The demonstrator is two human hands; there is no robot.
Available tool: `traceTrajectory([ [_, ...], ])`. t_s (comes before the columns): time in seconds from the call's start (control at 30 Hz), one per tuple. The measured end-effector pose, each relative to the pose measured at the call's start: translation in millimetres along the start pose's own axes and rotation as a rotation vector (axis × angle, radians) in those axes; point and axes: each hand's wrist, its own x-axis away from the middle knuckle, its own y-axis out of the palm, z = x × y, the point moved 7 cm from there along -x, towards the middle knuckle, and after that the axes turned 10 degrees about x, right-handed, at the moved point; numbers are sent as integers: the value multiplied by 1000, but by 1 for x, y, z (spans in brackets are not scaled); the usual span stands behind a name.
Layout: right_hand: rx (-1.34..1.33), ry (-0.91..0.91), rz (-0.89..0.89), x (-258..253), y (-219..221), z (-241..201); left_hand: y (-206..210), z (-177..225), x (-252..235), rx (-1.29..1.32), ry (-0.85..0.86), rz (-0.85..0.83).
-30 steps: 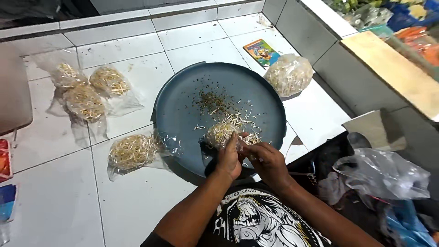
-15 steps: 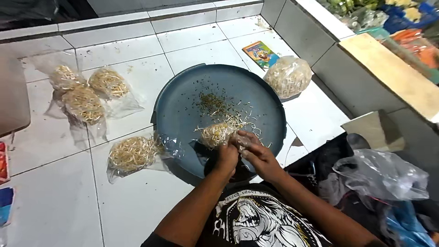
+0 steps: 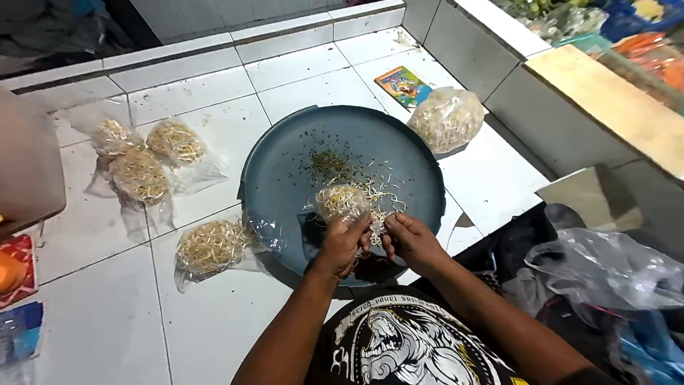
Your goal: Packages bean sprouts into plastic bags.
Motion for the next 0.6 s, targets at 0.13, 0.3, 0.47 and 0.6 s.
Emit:
traceTrajectory([
  [0.13,-268,28,102,1,0,-15,7,24,2,-150,4,-99],
  [0.3,220,-327,190,2,-2,-51,16,72,3,-1074,13,-103],
  [0.47,868,-871,327,3,21,-86,51,90,9,-1882,122,64],
  [0.6,878,-712,322,-13,16,-94,60,77,9,-1910,529,48],
])
